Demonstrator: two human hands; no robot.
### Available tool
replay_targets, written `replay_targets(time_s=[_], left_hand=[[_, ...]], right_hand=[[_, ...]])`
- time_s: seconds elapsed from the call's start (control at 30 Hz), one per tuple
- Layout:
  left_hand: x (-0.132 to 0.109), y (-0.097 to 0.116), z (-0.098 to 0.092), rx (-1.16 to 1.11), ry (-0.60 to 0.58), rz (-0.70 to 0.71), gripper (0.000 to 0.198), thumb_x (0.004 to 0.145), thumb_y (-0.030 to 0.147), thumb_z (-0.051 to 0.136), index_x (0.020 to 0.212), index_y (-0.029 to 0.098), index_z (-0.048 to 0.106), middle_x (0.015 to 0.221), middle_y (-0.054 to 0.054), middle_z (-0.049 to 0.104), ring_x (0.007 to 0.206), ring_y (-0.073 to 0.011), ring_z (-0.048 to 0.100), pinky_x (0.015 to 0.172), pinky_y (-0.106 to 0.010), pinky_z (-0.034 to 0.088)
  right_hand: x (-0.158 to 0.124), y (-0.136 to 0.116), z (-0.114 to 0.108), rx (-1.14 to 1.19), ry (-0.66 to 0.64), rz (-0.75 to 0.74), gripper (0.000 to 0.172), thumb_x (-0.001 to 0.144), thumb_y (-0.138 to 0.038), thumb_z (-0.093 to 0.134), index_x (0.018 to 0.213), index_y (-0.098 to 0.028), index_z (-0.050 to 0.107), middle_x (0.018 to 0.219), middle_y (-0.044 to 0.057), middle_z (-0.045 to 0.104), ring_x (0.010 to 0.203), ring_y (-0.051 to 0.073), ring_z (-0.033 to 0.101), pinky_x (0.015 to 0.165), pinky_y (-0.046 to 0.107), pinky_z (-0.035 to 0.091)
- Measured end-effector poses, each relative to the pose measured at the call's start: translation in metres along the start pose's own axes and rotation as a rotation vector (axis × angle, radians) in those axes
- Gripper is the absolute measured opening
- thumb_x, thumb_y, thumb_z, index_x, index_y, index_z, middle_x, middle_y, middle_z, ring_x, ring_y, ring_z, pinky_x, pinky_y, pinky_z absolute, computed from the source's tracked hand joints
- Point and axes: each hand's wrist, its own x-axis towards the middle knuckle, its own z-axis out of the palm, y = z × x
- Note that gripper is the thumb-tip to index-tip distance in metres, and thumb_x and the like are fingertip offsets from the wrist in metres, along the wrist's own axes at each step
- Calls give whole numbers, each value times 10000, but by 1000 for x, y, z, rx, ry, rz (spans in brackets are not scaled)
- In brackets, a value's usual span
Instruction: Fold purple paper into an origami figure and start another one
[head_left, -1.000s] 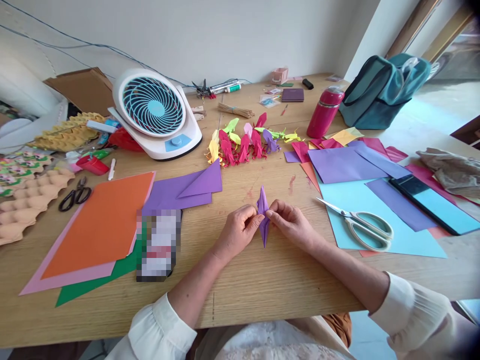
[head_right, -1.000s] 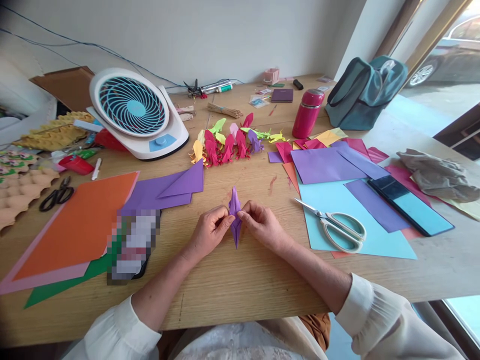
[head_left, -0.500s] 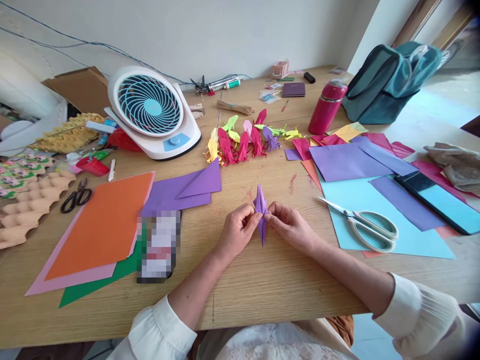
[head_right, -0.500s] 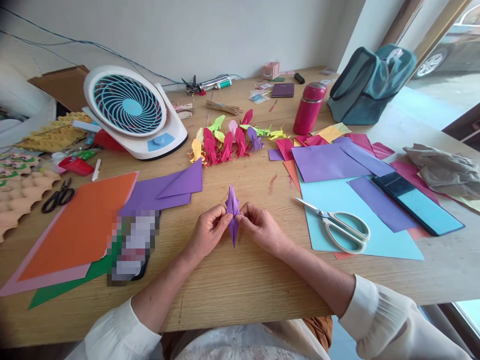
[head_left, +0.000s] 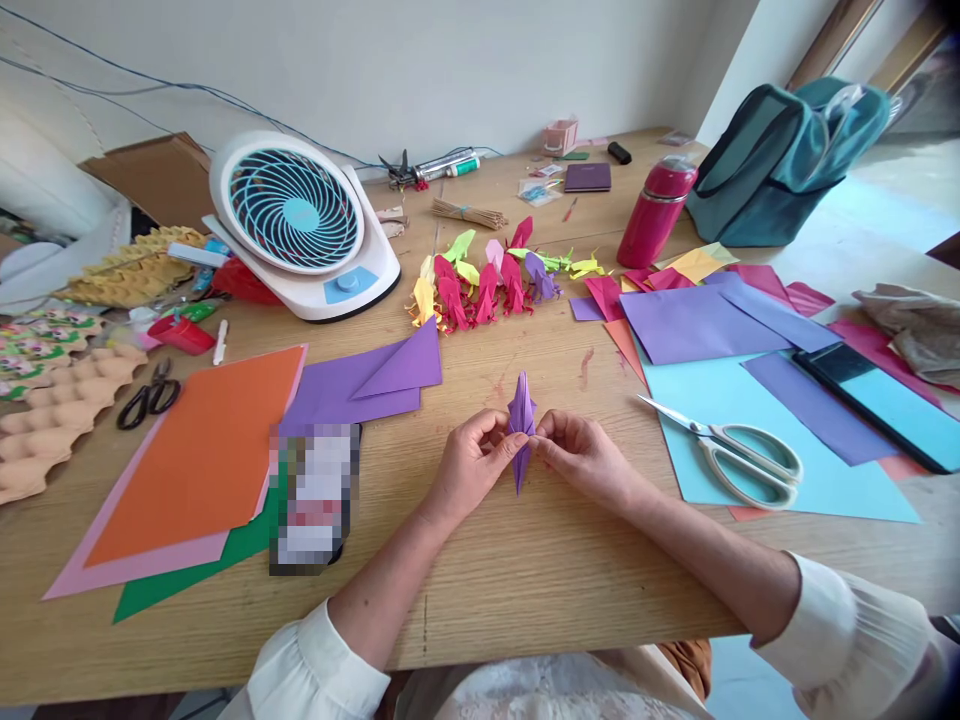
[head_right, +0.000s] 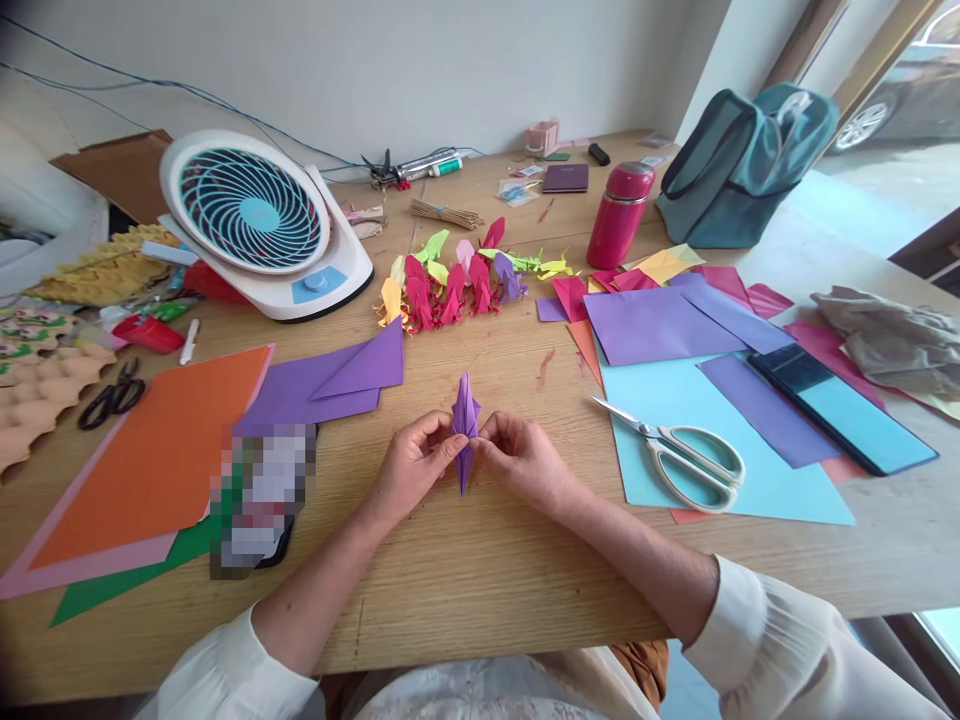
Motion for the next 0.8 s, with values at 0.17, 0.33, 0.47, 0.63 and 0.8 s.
replay_targets(time_s=[0.17, 0.33, 0.47, 0.63, 0.8], left_hand=[[1, -5, -1, -96, -7, -69, 368, 802, 439, 703, 658, 169, 498, 636, 41, 431, 586, -88, 364, 552, -222, 314], [0, -3, -6, -7, -54, -95, 416, 797, 399, 688, 603, 180, 392, 606, 57, 322, 578, -80, 312, 544, -222, 267], [-2, 1, -6, 35, -154, -182, 369, 786, 391, 679, 615, 174, 434, 591, 58, 358, 555, -76, 325, 523, -221, 243], [-3, 3, -3, 106, -167, -186, 364, 772, 394, 691, 592, 166, 472, 564, 60, 383, 533, -72, 332, 509, -218, 235], [-3, 5, -1, 172, -136, -113, 294, 774, 317, 686, 596, 165, 509, 573, 59, 423, 535, -75, 353, 521, -220, 273]], right_hand=[[1, -1, -4, 2, -64, -8, 365, 813, -537, 701, 777, -193, 584, 686, -16, 568, 610, 119, 474, 563, 259, 375], [5, -10, -18, 8, -5, -53, 302, 840, -482, 698, 910, -197, 627, 865, 30, 651, 800, 166, 587, 721, 294, 465], [6, -14, -21, 131, -29, -45, 313, 806, -471, 739, 921, -202, 627, 920, 42, 674, 879, 184, 621, 821, 334, 499], [6, -6, -19, 92, -106, 17, 337, 754, -481, 785, 834, -192, 629, 824, 38, 692, 806, 191, 643, 747, 337, 523], [6, 0, -20, -21, -100, 23, 305, 746, -448, 791, 851, -186, 675, 800, 39, 705, 756, 184, 636, 663, 303, 507]])
